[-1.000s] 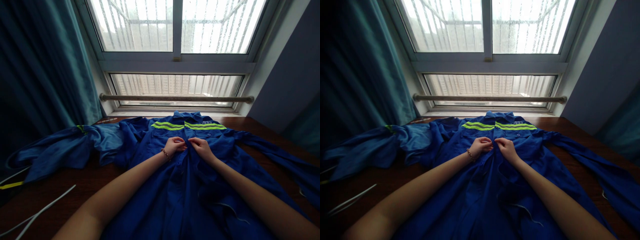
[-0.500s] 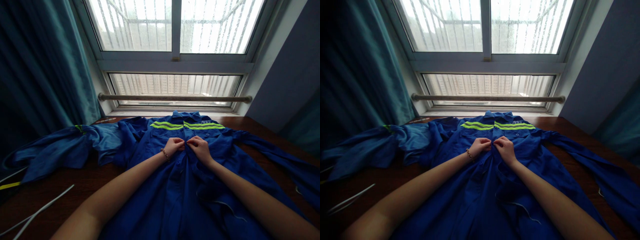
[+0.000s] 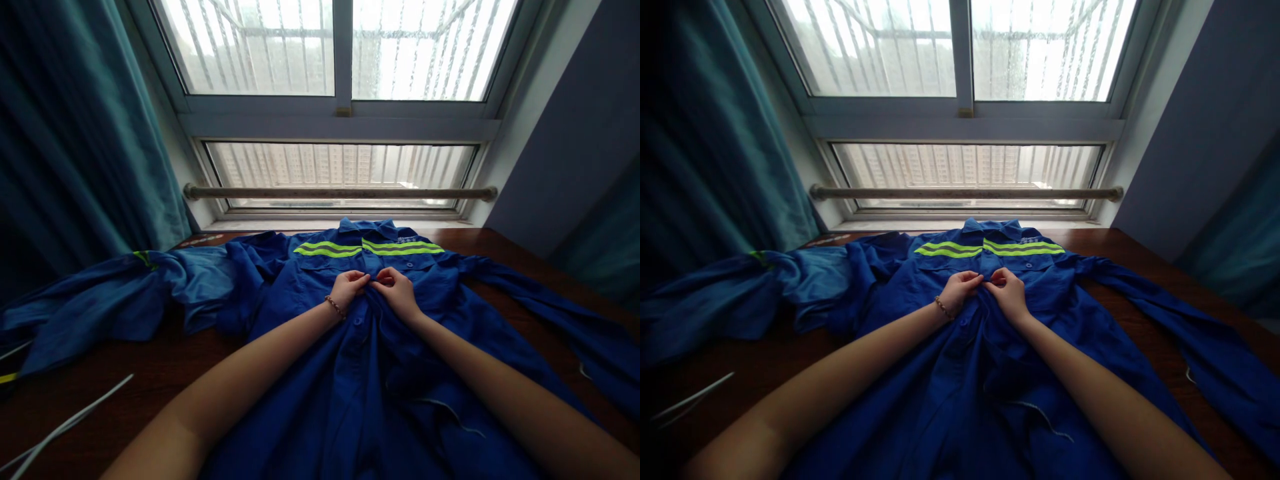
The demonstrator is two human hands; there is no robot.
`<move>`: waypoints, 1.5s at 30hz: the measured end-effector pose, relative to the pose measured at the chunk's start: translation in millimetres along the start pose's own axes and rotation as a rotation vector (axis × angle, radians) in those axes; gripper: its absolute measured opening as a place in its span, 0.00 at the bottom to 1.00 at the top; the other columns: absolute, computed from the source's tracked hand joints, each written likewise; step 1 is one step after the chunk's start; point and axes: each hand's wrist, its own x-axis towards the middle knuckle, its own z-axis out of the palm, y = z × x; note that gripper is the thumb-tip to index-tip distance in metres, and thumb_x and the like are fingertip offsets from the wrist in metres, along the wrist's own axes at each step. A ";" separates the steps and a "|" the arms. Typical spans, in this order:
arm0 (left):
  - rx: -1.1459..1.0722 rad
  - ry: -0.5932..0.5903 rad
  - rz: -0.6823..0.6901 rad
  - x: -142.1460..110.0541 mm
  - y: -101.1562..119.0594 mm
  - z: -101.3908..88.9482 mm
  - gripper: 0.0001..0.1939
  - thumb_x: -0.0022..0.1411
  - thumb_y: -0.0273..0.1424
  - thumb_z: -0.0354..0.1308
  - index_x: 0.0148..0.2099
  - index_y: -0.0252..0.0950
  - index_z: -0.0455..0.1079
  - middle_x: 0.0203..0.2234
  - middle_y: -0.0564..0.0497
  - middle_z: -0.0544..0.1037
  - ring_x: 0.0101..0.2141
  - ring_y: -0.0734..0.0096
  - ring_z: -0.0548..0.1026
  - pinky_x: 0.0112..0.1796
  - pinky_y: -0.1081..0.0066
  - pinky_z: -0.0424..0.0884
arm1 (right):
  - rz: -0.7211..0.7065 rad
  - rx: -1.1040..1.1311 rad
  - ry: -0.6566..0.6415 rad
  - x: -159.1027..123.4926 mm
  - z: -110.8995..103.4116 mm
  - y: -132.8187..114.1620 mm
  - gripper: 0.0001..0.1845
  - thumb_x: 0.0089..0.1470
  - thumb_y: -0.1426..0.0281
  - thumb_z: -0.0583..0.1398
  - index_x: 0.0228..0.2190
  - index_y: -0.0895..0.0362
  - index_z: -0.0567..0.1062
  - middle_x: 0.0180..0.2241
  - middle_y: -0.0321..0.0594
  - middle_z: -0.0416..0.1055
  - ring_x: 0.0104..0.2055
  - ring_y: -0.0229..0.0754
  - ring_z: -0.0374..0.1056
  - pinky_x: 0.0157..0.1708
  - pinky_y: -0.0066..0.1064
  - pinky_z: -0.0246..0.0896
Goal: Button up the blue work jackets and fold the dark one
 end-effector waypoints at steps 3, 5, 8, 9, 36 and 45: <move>-0.029 -0.005 0.013 -1.7 0.3 -2.2 0.19 0.34 0.35 0.68 0.27 0.30 0.67 0.19 0.55 0.70 0.20 0.82 0.66 0.22 0.79 0.62 | 0.060 0.088 -0.049 1.4 -1.4 1.5 0.16 0.40 0.59 0.62 0.27 0.59 0.69 0.27 0.39 0.70 0.31 0.42 0.69 0.32 0.32 0.62; -0.032 0.005 0.024 -1.9 0.0 -2.3 0.18 0.35 0.34 0.68 0.28 0.30 0.67 0.19 0.55 0.69 0.20 0.82 0.66 0.22 0.80 0.62 | 0.085 0.124 -0.065 2.2 -2.1 2.4 0.18 0.39 0.57 0.62 0.27 0.59 0.69 0.27 0.41 0.71 0.31 0.43 0.69 0.32 0.32 0.63; -0.044 0.017 0.028 -1.1 -0.7 -1.9 0.19 0.36 0.34 0.68 0.30 0.31 0.66 0.20 0.55 0.69 0.21 0.83 0.67 0.22 0.80 0.62 | 0.098 0.148 -0.071 2.9 -2.5 3.7 0.20 0.38 0.57 0.63 0.27 0.60 0.70 0.27 0.41 0.71 0.31 0.42 0.69 0.33 0.32 0.63; -0.052 0.017 0.028 -0.7 -1.0 -2.0 0.19 0.36 0.33 0.68 0.30 0.31 0.66 0.21 0.55 0.69 0.21 0.82 0.67 0.22 0.80 0.63 | 0.100 0.157 -0.072 3.1 -2.5 4.2 0.20 0.37 0.57 0.63 0.27 0.60 0.70 0.27 0.41 0.71 0.31 0.42 0.68 0.34 0.33 0.63; 0.067 -0.095 0.136 0.3 -2.7 -1.1 0.20 0.36 0.22 0.64 0.35 0.32 0.63 0.21 0.57 0.69 0.20 0.81 0.67 0.21 0.79 0.61 | 0.155 0.297 -0.151 10.5 1.1 14.9 0.21 0.42 0.52 0.58 0.23 0.60 0.69 0.19 0.34 0.63 0.20 0.33 0.59 0.21 0.25 0.56; 0.362 0.019 0.241 22.1 -10.4 -7.2 0.14 0.37 0.18 0.62 0.30 0.31 0.65 0.21 0.54 0.71 0.23 0.78 0.69 0.26 0.77 0.65 | 0.089 -0.146 -0.123 -1.0 -2.3 -6.9 0.15 0.46 0.59 0.56 0.19 0.58 0.67 0.16 0.36 0.65 0.19 0.36 0.61 0.19 0.26 0.53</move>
